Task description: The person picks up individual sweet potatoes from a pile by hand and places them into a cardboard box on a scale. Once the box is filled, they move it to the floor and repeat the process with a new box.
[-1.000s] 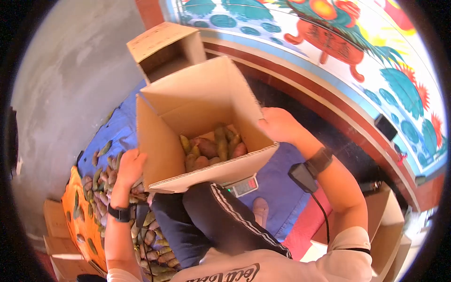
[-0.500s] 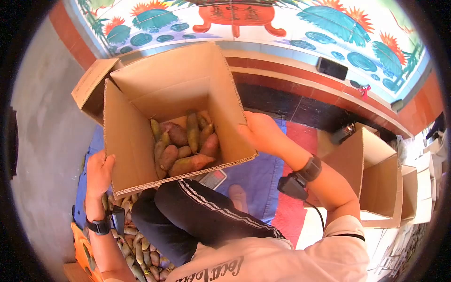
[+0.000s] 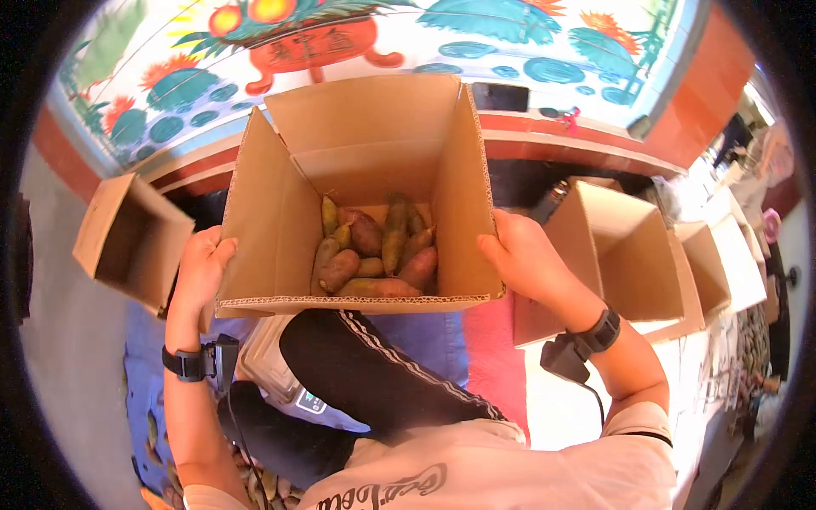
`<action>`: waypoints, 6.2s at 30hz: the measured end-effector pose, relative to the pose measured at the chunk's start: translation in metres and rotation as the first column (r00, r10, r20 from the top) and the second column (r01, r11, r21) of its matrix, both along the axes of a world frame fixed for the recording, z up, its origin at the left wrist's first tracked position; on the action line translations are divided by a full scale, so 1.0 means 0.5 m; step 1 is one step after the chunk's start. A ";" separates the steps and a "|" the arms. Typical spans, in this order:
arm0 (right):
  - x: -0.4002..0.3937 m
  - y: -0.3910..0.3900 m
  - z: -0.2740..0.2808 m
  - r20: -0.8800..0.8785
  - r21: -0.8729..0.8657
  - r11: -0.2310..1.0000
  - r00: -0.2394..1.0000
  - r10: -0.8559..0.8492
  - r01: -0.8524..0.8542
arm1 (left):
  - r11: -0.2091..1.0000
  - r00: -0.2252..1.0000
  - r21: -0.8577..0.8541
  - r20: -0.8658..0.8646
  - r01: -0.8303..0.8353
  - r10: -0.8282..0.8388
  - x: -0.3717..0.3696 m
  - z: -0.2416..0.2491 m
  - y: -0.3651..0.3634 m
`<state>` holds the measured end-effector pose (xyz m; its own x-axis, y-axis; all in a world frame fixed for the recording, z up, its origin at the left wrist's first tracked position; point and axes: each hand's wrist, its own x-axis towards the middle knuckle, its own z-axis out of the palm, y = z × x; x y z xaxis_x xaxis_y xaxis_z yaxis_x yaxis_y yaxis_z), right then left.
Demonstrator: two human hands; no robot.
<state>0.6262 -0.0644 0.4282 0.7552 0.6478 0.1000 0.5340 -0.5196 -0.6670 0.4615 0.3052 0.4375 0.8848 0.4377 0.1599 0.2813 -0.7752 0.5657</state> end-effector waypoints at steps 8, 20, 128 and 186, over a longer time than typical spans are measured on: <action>0.051 -0.069 -0.051 0.124 -0.150 0.969 0.976 -0.177 0.195 | 0.989 0.989 0.031 0.024 0.145 -0.146 0.157 -0.119 -0.016; 0.149 -0.188 -0.244 0.158 -0.431 0.820 0.926 -0.342 0.376 | 0.933 0.980 -0.327 -0.075 0.151 -0.185 -0.036 -0.227 0.037; -0.103 0.292 0.157 0.605 0.467 0.694 0.770 0.202 -0.548 | 0.828 0.802 -0.001 0.245 -0.561 0.544 -0.547 -0.348 -0.071; -0.083 0.111 -0.283 0.674 -0.152 0.871 0.596 0.437 -0.467 | 0.734 0.735 0.055 0.107 -0.677 0.670 -0.610 -0.429 -0.064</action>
<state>0.5849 -0.0090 0.2865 0.0822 0.8719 0.4827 0.9966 -0.0700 -0.0432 0.1564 0.2731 0.2228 0.3469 0.8958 0.2779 0.7078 -0.4445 0.5490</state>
